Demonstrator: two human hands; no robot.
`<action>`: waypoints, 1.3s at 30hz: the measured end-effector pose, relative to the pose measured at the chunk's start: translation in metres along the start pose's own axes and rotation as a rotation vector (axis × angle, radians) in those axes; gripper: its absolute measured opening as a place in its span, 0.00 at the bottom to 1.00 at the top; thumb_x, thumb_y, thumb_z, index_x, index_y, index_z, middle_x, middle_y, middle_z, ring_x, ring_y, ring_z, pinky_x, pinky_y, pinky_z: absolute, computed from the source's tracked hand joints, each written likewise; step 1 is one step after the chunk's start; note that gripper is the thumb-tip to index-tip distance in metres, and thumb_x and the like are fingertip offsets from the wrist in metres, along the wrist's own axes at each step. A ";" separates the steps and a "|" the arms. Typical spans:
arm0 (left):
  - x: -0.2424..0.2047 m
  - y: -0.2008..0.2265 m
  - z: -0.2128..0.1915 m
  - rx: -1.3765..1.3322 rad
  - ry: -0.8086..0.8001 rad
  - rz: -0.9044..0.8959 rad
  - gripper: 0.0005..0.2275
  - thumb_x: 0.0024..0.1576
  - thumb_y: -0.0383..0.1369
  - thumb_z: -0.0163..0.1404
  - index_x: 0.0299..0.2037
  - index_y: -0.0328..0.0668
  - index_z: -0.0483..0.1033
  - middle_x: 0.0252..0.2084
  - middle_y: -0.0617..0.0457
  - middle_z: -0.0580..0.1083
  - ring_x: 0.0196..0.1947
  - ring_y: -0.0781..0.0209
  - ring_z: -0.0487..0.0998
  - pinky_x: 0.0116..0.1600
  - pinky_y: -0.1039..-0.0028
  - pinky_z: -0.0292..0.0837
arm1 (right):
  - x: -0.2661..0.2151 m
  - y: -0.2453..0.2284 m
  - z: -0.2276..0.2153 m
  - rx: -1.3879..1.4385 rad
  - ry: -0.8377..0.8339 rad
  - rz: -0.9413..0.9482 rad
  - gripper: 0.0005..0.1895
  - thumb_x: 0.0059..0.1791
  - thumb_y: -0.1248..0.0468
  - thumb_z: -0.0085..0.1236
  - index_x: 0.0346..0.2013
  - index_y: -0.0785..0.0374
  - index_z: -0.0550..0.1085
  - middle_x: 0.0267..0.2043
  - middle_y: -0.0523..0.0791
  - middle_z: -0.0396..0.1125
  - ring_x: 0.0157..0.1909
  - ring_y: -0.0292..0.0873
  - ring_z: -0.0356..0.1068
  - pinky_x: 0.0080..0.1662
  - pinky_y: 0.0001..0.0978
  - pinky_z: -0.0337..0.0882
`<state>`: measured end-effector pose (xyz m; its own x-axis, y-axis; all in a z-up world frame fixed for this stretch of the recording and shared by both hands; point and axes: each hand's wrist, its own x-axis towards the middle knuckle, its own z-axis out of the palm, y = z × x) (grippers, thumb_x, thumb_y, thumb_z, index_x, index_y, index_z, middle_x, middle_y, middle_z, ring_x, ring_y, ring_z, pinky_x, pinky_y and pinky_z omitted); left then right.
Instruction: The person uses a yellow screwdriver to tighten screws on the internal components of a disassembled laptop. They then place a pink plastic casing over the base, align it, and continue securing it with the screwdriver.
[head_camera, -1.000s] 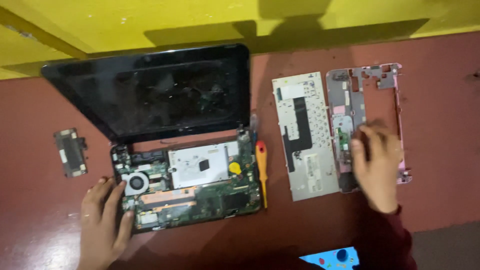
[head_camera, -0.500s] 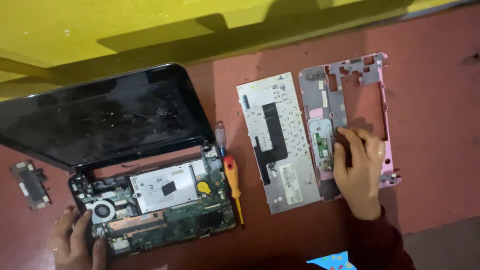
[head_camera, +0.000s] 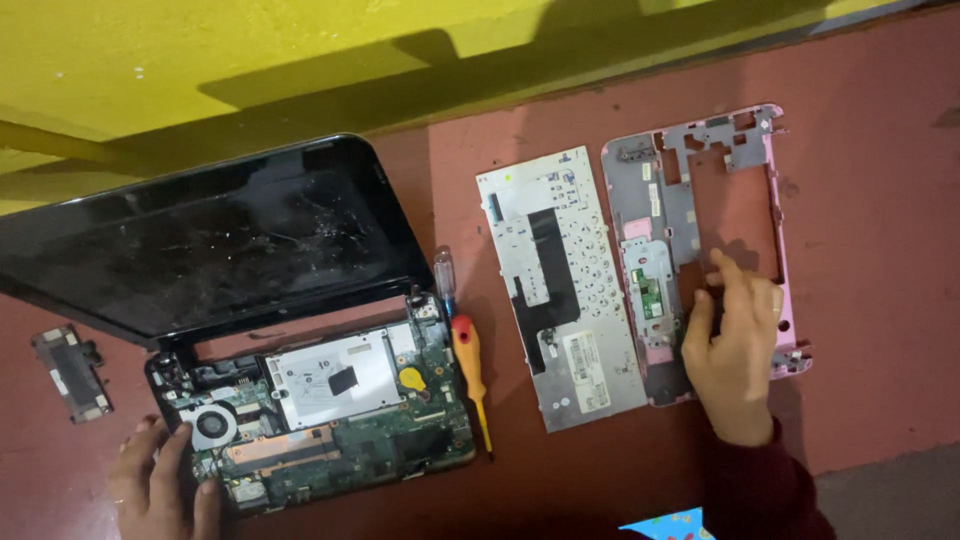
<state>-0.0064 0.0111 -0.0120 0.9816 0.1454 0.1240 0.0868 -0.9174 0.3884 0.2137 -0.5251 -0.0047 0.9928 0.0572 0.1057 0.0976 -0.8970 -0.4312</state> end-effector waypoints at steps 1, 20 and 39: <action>0.001 0.002 -0.001 0.001 0.002 -0.001 0.23 0.62 0.34 0.44 0.65 0.26 0.70 0.70 0.29 0.65 0.74 0.28 0.64 0.82 0.41 0.55 | -0.001 0.004 0.003 0.001 0.000 -0.002 0.21 0.56 0.76 0.46 0.65 0.76 0.68 0.48 0.56 0.62 0.51 0.55 0.59 0.53 0.47 0.63; 0.004 -0.011 0.003 0.033 0.006 0.085 0.24 0.61 0.38 0.40 0.66 0.34 0.66 0.69 0.33 0.64 0.73 0.34 0.62 0.79 0.45 0.53 | -0.002 0.036 0.004 -0.109 0.136 -0.203 0.14 0.59 0.77 0.55 0.59 0.72 0.78 0.51 0.59 0.69 0.53 0.62 0.66 0.58 0.52 0.67; 0.005 0.001 -0.011 -0.040 0.234 0.272 0.12 0.59 0.23 0.48 0.52 0.31 0.75 0.53 0.38 0.74 0.57 0.42 0.76 0.64 0.56 0.73 | -0.008 0.056 0.008 -0.318 0.394 -0.115 0.10 0.62 0.72 0.62 0.51 0.82 0.82 0.50 0.63 0.64 0.52 0.65 0.66 0.54 0.56 0.68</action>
<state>-0.0032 0.0147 -0.0008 0.9018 -0.0168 0.4319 -0.1834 -0.9197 0.3471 0.2120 -0.5725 -0.0365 0.8693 0.0487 0.4918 0.1176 -0.9869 -0.1101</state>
